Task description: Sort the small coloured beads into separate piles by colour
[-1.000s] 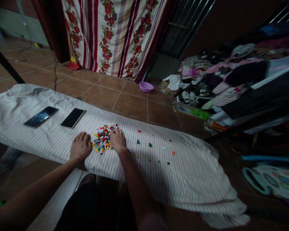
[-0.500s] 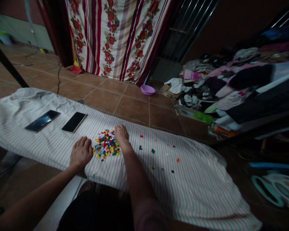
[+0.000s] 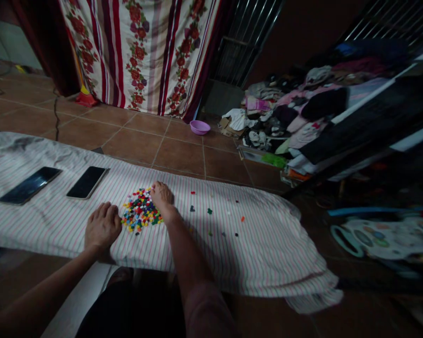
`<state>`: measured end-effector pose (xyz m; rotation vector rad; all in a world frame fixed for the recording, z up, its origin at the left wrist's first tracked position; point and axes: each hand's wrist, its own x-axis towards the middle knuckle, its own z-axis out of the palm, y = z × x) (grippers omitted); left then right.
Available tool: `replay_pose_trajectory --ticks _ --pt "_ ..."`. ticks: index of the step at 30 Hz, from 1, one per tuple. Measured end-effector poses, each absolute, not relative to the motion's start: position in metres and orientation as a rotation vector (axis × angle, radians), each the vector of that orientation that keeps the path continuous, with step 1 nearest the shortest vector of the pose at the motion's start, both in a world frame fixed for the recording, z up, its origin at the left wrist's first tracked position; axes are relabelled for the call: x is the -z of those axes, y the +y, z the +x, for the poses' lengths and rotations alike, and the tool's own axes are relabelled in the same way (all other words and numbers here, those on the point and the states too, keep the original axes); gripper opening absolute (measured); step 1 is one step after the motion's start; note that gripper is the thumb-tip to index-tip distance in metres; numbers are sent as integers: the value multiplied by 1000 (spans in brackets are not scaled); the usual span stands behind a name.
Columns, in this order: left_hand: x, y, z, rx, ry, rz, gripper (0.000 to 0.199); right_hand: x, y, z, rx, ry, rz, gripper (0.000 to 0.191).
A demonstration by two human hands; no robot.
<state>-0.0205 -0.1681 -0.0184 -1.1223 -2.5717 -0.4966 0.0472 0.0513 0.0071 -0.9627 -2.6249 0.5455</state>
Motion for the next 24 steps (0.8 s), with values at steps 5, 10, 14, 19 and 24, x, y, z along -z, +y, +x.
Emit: replay_pose_trajectory --ticks 5,10,14,19,24 --pt "12 -169 -18 489 -2582 -1147 31 -7 54 68 -552 -2579 -979 16" --pt "8 -169 -17 554 -2592 -1127 28 -6 71 102 -494 -2502 -1066 20" --pt "7 -169 -16 570 -2602 -1139 30 -3 91 134 -453 -2428 -1128 22" --pt "8 -170 -17 541 -2594 -1153 32 -1 115 176 -406 -2345 -1238 23" --pt "8 -169 -17 498 -2620 -1148 36 0 140 217 -326 -2238 -1385 27"
